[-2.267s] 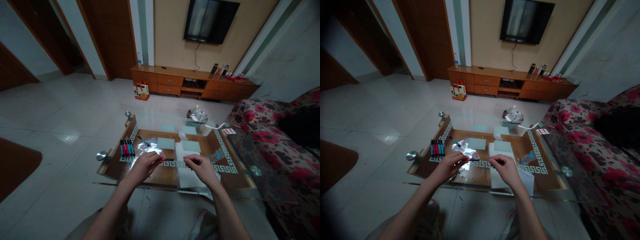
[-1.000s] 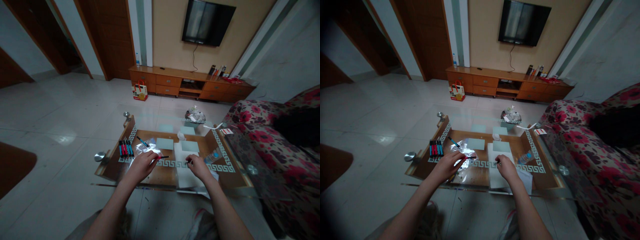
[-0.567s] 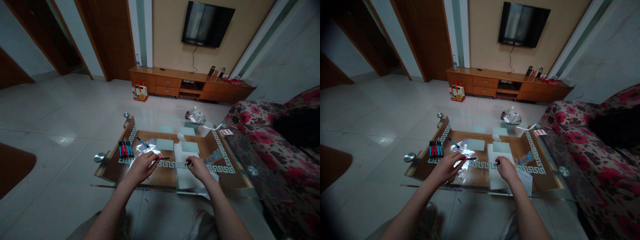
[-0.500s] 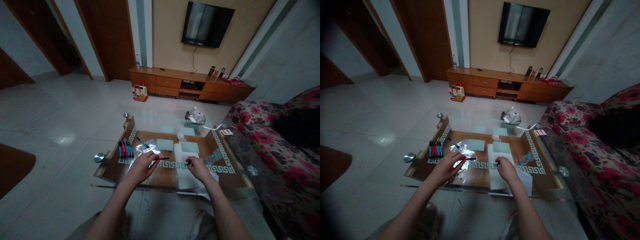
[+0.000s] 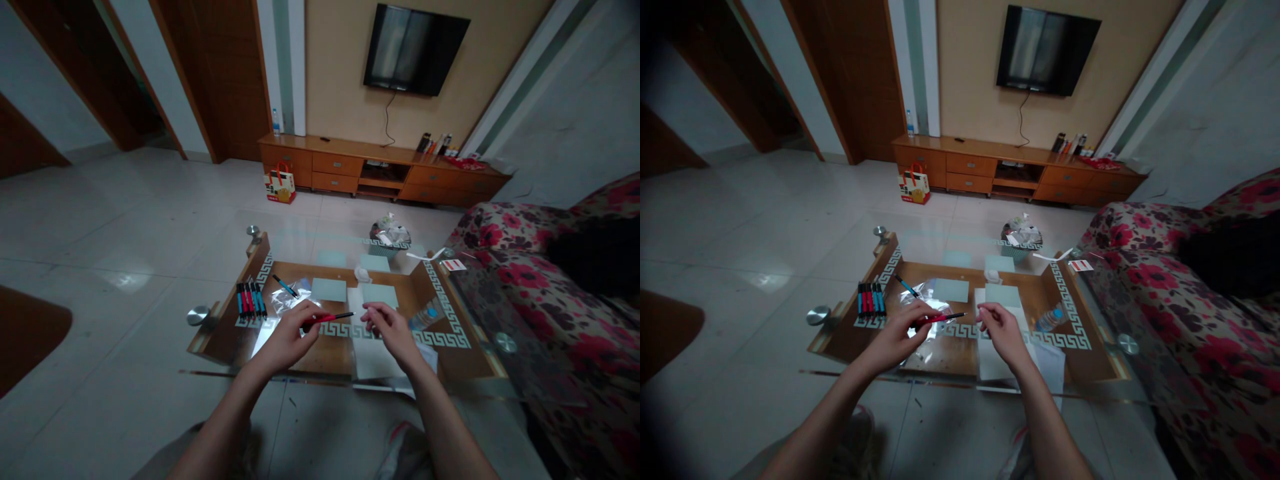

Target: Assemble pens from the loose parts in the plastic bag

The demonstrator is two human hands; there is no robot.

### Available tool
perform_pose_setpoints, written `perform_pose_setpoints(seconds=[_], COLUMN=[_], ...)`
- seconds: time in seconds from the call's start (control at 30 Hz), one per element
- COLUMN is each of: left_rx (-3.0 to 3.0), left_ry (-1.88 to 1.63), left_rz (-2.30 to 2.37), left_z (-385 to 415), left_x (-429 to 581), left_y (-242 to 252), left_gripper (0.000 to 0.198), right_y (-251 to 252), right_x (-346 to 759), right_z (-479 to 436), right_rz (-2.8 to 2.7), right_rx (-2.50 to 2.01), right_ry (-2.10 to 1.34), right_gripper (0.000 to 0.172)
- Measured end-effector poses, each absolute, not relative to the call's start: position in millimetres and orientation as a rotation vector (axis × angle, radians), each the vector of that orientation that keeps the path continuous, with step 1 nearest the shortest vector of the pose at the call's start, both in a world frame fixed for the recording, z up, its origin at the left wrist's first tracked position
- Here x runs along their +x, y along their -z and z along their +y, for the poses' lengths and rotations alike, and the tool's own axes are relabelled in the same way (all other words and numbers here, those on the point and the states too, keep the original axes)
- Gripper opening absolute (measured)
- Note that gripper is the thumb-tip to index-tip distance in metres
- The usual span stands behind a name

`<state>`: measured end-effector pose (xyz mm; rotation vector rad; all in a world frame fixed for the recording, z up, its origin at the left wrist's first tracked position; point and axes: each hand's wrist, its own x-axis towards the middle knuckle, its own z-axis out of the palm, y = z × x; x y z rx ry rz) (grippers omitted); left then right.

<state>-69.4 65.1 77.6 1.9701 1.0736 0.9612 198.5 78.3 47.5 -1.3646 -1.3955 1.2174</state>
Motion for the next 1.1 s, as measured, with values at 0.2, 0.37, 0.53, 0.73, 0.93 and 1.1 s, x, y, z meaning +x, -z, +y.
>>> perform_pose_setpoints(seconds=[0.2,0.37,0.53,0.73,0.93,1.1], left_rx=[1.958,1.937,1.936,1.907,1.876,1.907], left_ry=[-0.881,-0.894,-0.904,-0.871,-0.841,-0.795], left_rz=[0.993,1.035,1.057,1.066,1.138,1.126], left_z=[62.6,64.7,66.1,65.0,64.1,64.6], left_x=[-66.4,-67.7,-68.5,-67.7,-66.9,-66.3], left_y=[-73.7,-68.7,-67.1,-67.2,-69.3,-73.2], left_gripper=[0.028,0.024,0.022,0.024,0.028,0.027], right_y=[-35.8,-29.3,-34.0,-41.9,-49.1,-43.9], right_x=[173.3,172.6,173.8,173.4,174.0,174.8], right_z=[66.7,67.3,67.6,67.3,66.6,67.2], right_rz=[-1.359,-1.411,-1.431,-1.44,-1.532,-1.506], right_rx=[-1.319,-1.345,-1.342,-1.32,-1.293,-1.288], right_ry=[-1.729,-1.656,-1.623,-1.593,-1.499,-1.415], right_gripper=[0.069,0.062,0.06,0.05,0.036,0.028])
